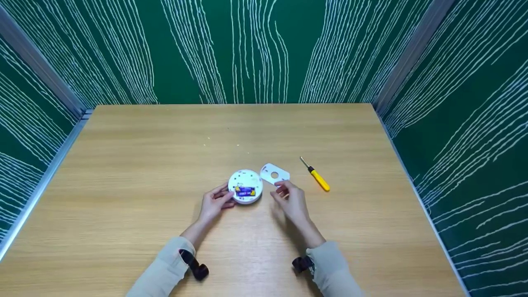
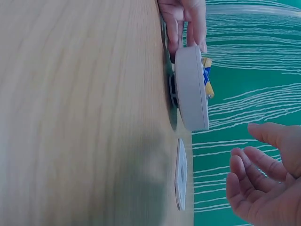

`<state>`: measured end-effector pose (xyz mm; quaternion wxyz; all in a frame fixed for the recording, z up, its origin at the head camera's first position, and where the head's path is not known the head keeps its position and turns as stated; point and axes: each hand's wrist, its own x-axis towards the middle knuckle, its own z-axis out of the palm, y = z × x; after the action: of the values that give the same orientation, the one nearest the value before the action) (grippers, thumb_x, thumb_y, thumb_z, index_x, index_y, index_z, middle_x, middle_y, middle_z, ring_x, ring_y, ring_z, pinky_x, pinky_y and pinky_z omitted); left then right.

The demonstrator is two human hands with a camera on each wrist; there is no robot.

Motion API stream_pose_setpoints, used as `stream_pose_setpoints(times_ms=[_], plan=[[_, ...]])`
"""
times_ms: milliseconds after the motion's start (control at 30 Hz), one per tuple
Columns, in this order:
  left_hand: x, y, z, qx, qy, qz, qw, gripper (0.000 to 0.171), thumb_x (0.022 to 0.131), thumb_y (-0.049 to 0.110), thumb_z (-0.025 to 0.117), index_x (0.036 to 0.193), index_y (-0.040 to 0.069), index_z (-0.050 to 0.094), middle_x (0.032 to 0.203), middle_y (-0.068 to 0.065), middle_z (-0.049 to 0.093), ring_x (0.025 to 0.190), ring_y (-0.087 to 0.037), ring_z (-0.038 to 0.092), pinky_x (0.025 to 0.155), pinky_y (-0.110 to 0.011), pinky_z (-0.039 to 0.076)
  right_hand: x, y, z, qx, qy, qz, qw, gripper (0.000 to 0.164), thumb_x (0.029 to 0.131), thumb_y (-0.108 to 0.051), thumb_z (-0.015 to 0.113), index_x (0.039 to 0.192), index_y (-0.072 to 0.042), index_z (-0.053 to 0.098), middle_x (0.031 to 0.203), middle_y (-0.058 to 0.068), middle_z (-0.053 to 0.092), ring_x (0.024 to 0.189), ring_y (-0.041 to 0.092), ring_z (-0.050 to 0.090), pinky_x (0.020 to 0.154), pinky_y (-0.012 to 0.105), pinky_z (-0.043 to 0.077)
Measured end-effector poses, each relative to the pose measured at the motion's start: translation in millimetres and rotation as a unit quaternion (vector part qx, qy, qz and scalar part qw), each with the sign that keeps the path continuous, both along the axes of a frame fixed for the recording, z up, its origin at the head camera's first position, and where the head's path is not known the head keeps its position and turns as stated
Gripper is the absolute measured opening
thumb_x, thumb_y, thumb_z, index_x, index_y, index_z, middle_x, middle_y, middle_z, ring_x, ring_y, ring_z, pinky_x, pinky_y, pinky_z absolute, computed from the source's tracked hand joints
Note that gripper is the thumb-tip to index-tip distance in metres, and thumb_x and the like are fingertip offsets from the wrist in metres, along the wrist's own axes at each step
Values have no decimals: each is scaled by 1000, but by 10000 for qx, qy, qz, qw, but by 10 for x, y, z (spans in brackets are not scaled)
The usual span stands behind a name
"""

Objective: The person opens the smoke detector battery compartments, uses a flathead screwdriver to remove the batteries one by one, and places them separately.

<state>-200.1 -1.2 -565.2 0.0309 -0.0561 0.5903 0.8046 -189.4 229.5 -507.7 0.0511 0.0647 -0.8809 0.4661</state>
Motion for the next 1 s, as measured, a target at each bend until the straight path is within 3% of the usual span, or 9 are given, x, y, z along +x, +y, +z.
stream_pose_setpoints(times_ms=[167, 433, 1000], plan=[[-17, 2, -7, -37, 12, 20, 10000, 47, 78, -3, 64, 120, -11, 47, 80, -11, 60, 59, -17, 62, 58, -31, 56, -21, -89, -19, -31, -53, 14, 10000, 23, 79, -9, 67, 100, -2, 62, 81, 5, 60, 74, 17, 54, 65, 26, 51], [0, 3, 4, -181, 249, -34, 9995, 44, 79, -3, 63, 120, -10, 48, 78, -10, 59, 57, -15, 60, 58, -32, 56, -65, -218, -91, -347, 368, 132, 9986, 19, 75, -1, 68, 92, 2, 63, 72, 4, 60, 65, 14, 54, 57, 22, 50], [10, -8, 7, -65, 153, -4, 9999, 46, 78, -5, 63, 120, -12, 47, 78, -9, 59, 58, -13, 60, 58, -29, 56, -131, -362, -202, -349, 39, 270, 9990, 16, 75, -3, 69, 90, -2, 65, 70, 2, 58, 66, 15, 53, 59, 19, 49]])
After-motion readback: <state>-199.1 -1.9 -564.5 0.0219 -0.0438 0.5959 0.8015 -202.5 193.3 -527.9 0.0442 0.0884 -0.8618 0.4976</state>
